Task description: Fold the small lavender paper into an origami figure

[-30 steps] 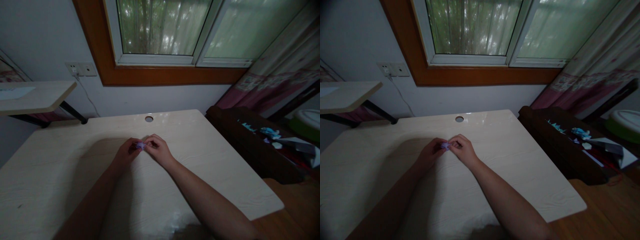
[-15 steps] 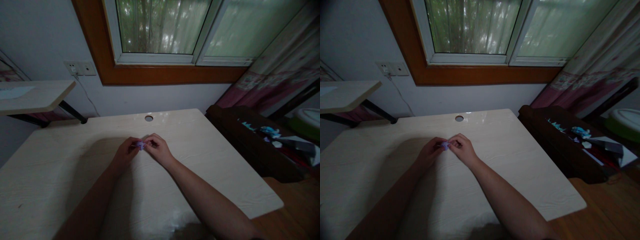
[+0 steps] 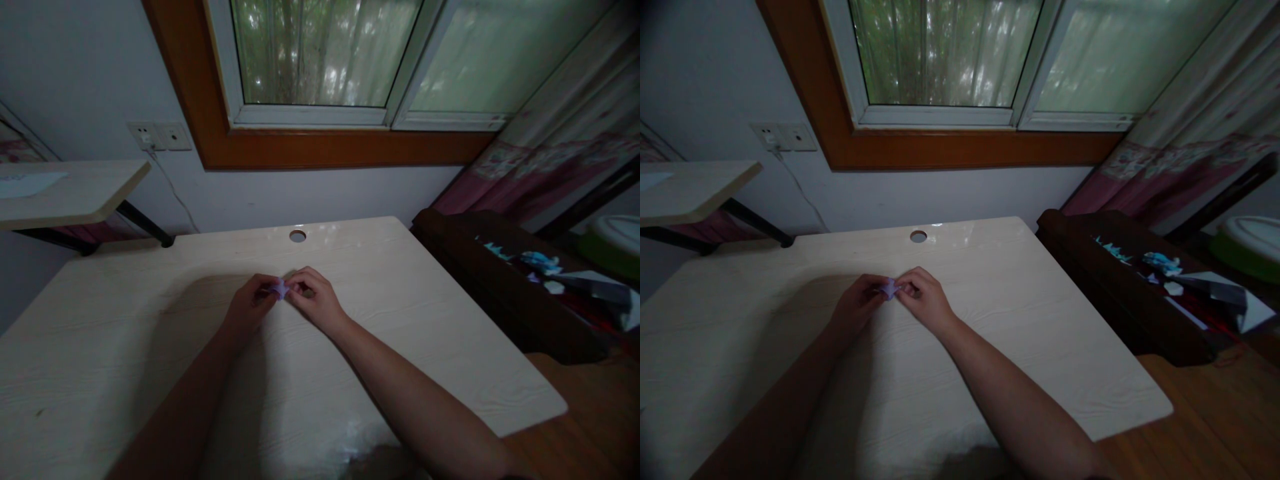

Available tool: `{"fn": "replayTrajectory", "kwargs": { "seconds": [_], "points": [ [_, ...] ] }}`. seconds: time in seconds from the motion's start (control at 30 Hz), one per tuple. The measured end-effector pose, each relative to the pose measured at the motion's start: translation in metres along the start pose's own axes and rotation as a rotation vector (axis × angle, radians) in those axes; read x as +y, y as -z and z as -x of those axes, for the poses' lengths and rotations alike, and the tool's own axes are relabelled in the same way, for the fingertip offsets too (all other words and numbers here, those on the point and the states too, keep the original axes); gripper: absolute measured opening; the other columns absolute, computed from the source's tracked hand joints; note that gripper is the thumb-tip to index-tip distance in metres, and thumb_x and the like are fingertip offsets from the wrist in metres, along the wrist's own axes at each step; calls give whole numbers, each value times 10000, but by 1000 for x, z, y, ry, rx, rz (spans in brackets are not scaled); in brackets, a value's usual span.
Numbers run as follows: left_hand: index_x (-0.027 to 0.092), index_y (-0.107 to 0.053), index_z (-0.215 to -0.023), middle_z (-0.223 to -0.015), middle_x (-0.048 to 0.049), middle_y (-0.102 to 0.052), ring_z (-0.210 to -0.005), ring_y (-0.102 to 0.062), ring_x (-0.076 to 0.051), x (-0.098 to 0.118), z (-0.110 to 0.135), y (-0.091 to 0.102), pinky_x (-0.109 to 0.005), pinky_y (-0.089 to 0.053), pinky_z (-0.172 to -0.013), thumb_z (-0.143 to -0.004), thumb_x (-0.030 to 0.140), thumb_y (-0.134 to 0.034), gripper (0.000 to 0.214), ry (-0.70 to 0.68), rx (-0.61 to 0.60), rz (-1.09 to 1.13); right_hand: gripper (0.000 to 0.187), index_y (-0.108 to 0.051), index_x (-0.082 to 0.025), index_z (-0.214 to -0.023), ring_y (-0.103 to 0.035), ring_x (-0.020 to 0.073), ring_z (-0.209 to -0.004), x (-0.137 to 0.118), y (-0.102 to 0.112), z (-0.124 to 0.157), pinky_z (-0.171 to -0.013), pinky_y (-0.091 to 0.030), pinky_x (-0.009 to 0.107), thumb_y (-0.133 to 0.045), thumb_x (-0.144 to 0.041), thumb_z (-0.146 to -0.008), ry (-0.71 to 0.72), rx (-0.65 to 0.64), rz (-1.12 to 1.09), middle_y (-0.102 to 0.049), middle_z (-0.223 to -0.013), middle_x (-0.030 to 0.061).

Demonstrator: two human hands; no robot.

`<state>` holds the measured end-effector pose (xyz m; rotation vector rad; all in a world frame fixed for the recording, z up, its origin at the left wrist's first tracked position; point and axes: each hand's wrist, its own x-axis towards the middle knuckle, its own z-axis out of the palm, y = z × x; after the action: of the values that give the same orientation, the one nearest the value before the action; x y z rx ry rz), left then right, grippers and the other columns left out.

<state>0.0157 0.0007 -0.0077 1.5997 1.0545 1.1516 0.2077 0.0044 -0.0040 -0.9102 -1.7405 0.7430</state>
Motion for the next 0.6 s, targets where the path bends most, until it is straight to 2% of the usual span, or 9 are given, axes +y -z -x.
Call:
{"fn": "replayTrajectory", "kwargs": {
  "seconds": [0.6],
  "points": [
    [207,-656,-1017,-1014,-48,-710,-880,-682,-178,-1,-1,0,-314,-539,-836,-812,255,-658,211,21,-7,-53,101,-712,-237,-946,-585,149,-776,0,0,0,-663,-499,280,-662,-236,-858,7,2,-23,-640,-931,58]
  ]
}}
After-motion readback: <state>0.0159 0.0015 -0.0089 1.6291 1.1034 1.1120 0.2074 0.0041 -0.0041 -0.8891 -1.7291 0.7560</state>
